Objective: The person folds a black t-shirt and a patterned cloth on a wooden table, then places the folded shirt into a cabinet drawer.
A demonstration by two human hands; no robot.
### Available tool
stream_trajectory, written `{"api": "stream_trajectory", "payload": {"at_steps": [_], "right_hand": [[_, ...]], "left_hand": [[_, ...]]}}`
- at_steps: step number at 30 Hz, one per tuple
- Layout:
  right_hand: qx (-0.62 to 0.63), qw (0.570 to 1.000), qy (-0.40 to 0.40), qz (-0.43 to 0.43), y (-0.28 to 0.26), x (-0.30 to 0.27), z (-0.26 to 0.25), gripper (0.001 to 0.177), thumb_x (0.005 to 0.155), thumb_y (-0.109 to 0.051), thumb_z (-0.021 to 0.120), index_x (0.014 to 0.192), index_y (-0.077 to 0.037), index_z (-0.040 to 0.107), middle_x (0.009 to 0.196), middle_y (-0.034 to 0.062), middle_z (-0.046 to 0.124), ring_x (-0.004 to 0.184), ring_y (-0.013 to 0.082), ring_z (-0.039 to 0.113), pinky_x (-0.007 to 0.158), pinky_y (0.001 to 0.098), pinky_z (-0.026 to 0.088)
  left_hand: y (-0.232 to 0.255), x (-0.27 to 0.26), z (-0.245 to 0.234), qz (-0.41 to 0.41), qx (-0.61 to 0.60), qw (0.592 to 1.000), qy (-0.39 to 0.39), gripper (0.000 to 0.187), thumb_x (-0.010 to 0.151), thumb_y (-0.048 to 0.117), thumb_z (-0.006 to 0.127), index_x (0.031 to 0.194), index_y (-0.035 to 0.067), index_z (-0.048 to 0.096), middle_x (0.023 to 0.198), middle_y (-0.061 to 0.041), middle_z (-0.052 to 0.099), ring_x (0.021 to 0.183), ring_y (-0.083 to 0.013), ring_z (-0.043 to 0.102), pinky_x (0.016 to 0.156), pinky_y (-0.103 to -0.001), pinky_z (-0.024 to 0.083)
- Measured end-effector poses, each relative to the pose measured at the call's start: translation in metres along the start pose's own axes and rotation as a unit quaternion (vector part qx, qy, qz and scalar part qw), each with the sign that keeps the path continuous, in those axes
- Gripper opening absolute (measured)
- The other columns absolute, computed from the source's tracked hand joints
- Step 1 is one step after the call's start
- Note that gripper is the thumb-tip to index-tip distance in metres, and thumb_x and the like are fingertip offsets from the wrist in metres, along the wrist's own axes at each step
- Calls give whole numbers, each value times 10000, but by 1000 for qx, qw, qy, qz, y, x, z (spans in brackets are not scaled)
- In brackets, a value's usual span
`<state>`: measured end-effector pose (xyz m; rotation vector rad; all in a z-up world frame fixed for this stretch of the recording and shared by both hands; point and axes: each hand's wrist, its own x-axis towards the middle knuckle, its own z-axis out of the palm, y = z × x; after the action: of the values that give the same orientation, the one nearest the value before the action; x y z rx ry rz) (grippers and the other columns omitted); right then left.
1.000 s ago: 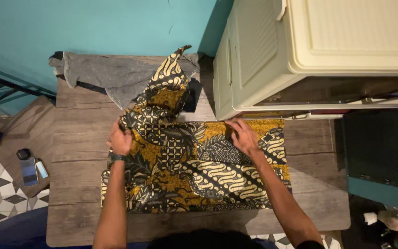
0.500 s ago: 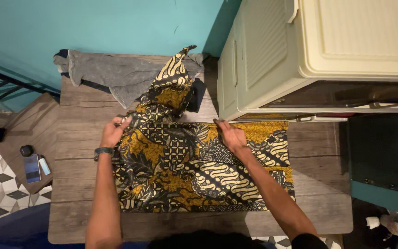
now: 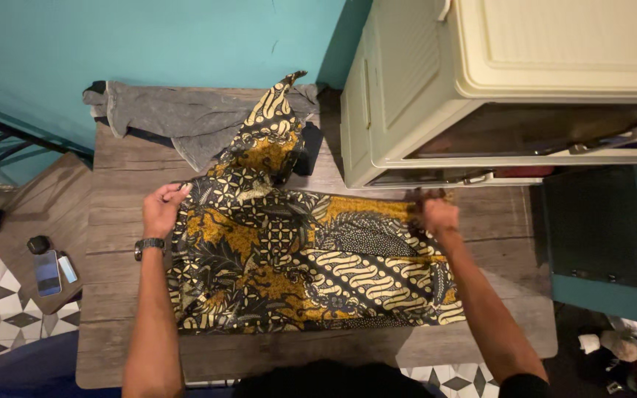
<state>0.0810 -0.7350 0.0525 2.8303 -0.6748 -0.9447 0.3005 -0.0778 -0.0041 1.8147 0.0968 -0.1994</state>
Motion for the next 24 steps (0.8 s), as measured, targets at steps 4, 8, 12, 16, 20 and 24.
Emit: {"api": "stream_trajectory", "payload": {"at_steps": [4, 8, 12, 16, 20, 24], "right_hand": [[170, 956, 239, -15, 55, -36, 7, 246, 1024, -348, 608, 1226, -307, 742, 1022, 95, 753, 849, 322, 741, 713, 465, 568], [248, 931, 266, 23, 85, -93, 9, 225, 975, -387, 704, 1125, -233, 770, 1051, 68, 764, 904, 313, 728, 765, 453, 562], [290, 899, 327, -16, 95, -161, 32, 186, 969, -340, 724, 1087, -205, 773, 1111, 47, 744, 937, 276, 721, 794, 408, 568], [291, 908, 302, 32, 99, -214, 72, 135, 937, -307, 741, 1029, -223, 793, 1138, 15, 746, 866, 255, 716, 740, 408, 557], [291, 915, 280, 23, 100, -242, 127, 130, 950, -253, 716, 1061, -231, 780, 1073, 39, 720, 837, 257, 708, 725, 418, 551], [299, 917, 264, 6, 84, -254, 165, 174, 918, -167, 685, 1043, -250, 772, 1070, 45, 703, 887, 302, 702, 745, 445, 550]], "left_hand": [[25, -17, -8, 6, 28, 1000, 4, 246, 925, 150, 814, 1072, -30, 738, 856, 54, 713, 723, 7, 544, 622, -170, 418], [53, -61, -27, 0, 106, 994, 24, 288, 921, 165, 850, 1107, -34, 757, 851, 37, 670, 741, -14, 523, 646, -192, 419], [55, -121, -50, 8, 91, 996, 22, 276, 894, 164, 829, 1073, -33, 753, 881, 38, 732, 770, -9, 592, 718, -183, 484], [17, -194, -73, -26, 143, 989, 31, 279, 911, 181, 860, 1070, -38, 790, 812, 12, 644, 743, -38, 502, 671, -228, 450], [-35, -253, -81, -71, 33, 997, -11, 277, 891, 161, 812, 1080, -36, 760, 846, 3, 712, 688, -49, 577, 640, -229, 482], [-65, -291, -71, -130, 0, 991, -34, 252, 917, 153, 756, 1100, -19, 731, 882, -43, 745, 676, -100, 663, 610, -247, 517]]}}
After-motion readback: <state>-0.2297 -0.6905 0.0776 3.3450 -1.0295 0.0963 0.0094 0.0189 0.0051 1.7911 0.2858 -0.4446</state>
